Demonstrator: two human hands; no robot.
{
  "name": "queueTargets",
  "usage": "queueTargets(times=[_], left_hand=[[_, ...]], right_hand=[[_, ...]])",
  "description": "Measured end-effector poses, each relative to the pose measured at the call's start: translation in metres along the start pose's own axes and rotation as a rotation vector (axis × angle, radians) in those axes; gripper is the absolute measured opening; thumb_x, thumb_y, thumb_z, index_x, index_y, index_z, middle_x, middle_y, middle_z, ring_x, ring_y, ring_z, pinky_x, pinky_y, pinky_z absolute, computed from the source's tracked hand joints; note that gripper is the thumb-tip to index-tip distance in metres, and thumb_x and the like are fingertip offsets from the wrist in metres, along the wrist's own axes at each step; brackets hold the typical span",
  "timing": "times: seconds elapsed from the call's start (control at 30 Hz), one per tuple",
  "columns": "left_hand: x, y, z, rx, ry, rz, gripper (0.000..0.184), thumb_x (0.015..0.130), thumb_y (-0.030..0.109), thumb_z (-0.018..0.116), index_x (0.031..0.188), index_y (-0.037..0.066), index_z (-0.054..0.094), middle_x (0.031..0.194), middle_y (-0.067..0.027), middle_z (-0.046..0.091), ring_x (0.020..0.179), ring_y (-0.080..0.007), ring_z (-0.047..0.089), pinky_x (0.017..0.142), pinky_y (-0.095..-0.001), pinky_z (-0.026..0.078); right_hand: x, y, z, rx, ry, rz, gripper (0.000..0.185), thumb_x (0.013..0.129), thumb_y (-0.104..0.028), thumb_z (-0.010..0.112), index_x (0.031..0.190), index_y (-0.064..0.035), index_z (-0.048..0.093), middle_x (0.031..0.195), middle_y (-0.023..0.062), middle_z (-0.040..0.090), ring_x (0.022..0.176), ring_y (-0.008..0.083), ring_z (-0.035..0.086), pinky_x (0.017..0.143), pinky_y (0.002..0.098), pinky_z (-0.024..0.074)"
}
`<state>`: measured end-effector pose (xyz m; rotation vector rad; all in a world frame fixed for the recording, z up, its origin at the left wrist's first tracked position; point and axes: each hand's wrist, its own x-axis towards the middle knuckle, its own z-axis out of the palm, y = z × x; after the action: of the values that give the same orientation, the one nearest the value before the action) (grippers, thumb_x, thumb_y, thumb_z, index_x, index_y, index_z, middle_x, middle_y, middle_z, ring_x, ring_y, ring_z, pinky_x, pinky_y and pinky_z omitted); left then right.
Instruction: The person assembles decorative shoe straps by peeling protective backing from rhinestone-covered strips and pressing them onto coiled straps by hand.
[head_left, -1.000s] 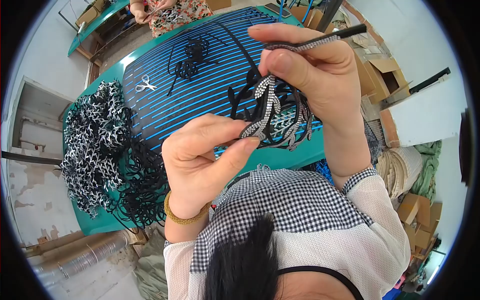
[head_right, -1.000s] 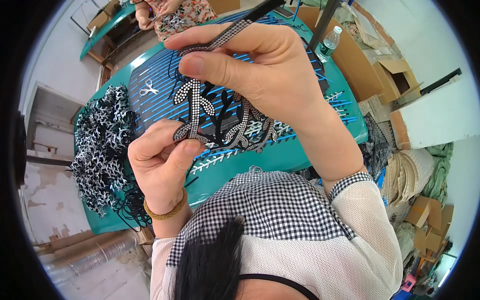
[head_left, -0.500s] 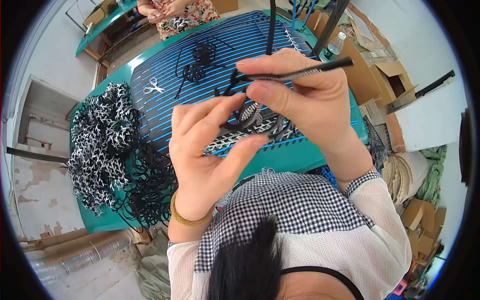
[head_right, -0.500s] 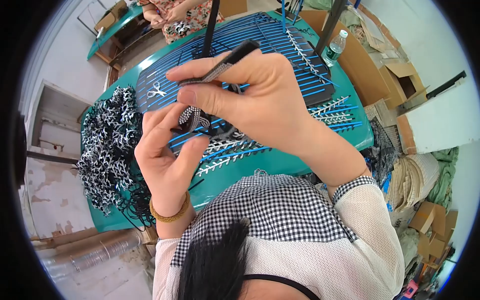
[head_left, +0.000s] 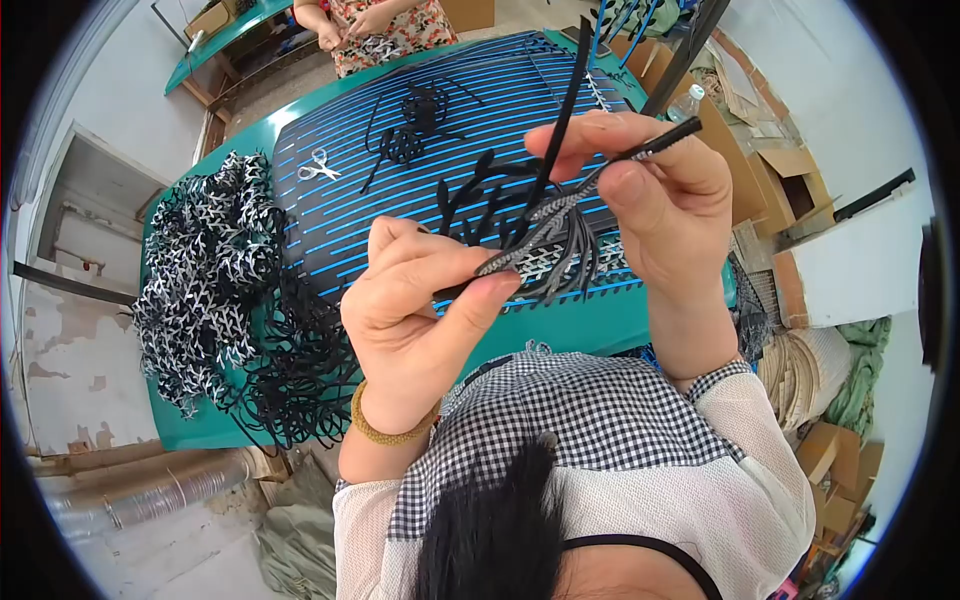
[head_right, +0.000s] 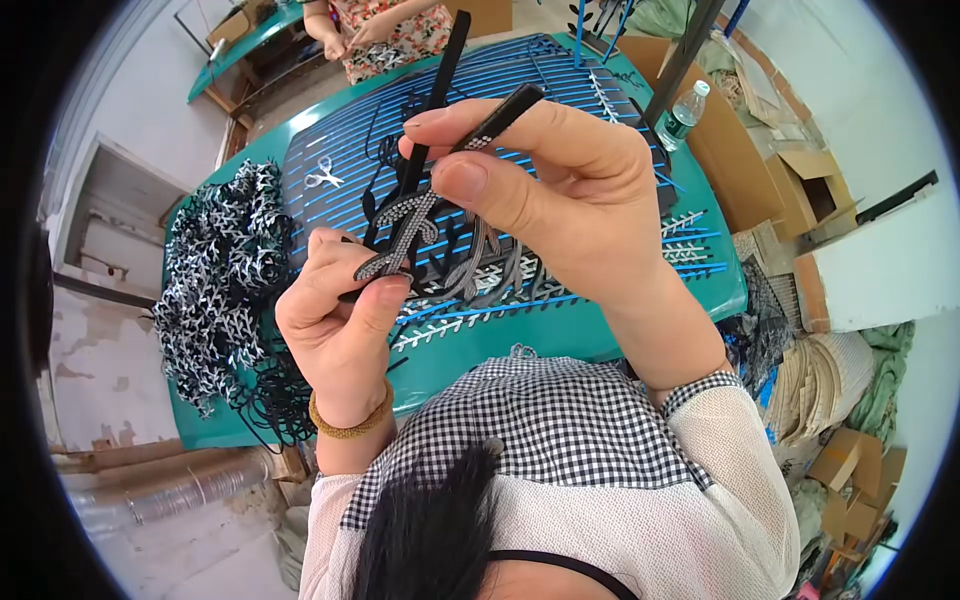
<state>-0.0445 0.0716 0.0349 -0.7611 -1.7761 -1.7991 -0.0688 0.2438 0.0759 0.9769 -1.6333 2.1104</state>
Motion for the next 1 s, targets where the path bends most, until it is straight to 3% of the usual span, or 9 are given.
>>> queueTargets(times=[0.3,0.4,0.5,0.6,0.77,0.83,0.93,1.0], left_hand=[[-0.003,-0.002,-0.003,-0.061,-0.033,0.017,0.016,0.058,0.005,0.072,0.071,0.004,0.063,0.064,-0.0016,0.059,0.057,-0.0101,0.043,0.063,-0.0262,0.028],[-0.002,-0.002,-0.004,-0.07,-0.052,0.031,0.017,0.058,0.006,0.072,0.071,0.004,0.063,0.063,-0.0015,0.058,0.056,-0.0102,0.043,0.063,-0.0262,0.028],[-0.001,-0.004,-0.005,-0.068,-0.08,0.044,0.018,0.057,0.007,0.073,0.072,0.004,0.063,0.064,-0.0015,0.058,0.057,-0.0107,0.043,0.063,-0.0268,0.028],[0.001,-0.004,-0.005,-0.062,-0.083,0.063,0.019,0.057,0.007,0.073,0.072,0.004,0.063,0.064,-0.0015,0.058,0.059,-0.0113,0.043,0.063,-0.027,0.028],[-0.001,-0.008,-0.006,-0.071,-0.062,0.062,0.018,0.057,0.008,0.072,0.072,0.004,0.063,0.064,-0.0018,0.058,0.061,-0.0136,0.042,0.063,-0.0272,0.03],[-0.001,-0.008,-0.008,-0.065,-0.069,0.065,0.018,0.057,0.008,0.072,0.072,0.004,0.063,0.064,-0.0019,0.058,0.062,-0.0141,0.042,0.063,-0.0272,0.031],[-0.003,-0.009,-0.01,-0.098,-0.072,0.047,0.017,0.058,0.007,0.072,0.071,0.004,0.063,0.065,-0.0024,0.059,0.061,-0.0131,0.044,0.065,-0.0283,0.031],[-0.005,-0.012,-0.011,-0.125,-0.076,0.048,0.016,0.058,0.007,0.072,0.071,0.004,0.063,0.065,-0.0028,0.059,0.059,-0.0117,0.045,0.066,-0.0293,0.031]], right_hand=[[-0.002,0.001,0.004,0.007,0.045,0.034,0.025,0.074,0.0,0.061,0.099,0.0037,0.058,0.09,0.0099,0.062,0.081,0.0143,0.06,0.072,0.0224,0.0481],[-0.003,0.001,0.005,-0.031,0.055,0.0,0.029,0.075,-0.007,0.062,0.1,0.0051,0.057,0.086,0.0153,0.061,0.076,0.0208,0.06,0.068,0.0281,0.0482],[-0.003,0.002,0.008,-0.028,0.075,-0.055,0.036,0.074,-0.007,0.063,0.106,0.0064,0.052,0.085,0.0152,0.061,0.076,0.0199,0.06,0.068,0.0274,0.0481],[-0.001,-0.002,0.012,-0.043,0.106,-0.034,0.058,0.072,-0.008,0.065,0.121,0.0066,0.037,0.08,0.0121,0.062,0.075,0.0178,0.061,0.075,0.0298,0.0455],[0.003,0.008,0.004,-0.261,0.054,-0.157,0.087,0.069,-0.016,0.069,0.131,0.0053,0.012,0.068,0.0052,0.062,0.07,0.0139,0.062,0.089,0.0325,0.0354],[0.004,0.006,0.004,-0.188,0.024,-0.109,0.087,0.069,-0.017,0.07,0.13,0.0059,0.013,0.069,0.0056,0.062,0.069,0.0136,0.062,0.089,0.0318,0.0357],[0.005,0.005,0.006,0.005,0.004,0.02,0.063,0.068,-0.002,0.068,0.121,0.0054,0.034,0.072,0.0049,0.062,0.072,0.0092,0.059,0.073,0.0209,0.0416],[0.004,0.003,0.011,0.182,0.048,0.134,0.043,0.067,0.004,0.067,0.106,0.004,0.05,0.075,0.0055,0.062,0.072,0.008,0.059,0.066,0.0184,0.0453]])
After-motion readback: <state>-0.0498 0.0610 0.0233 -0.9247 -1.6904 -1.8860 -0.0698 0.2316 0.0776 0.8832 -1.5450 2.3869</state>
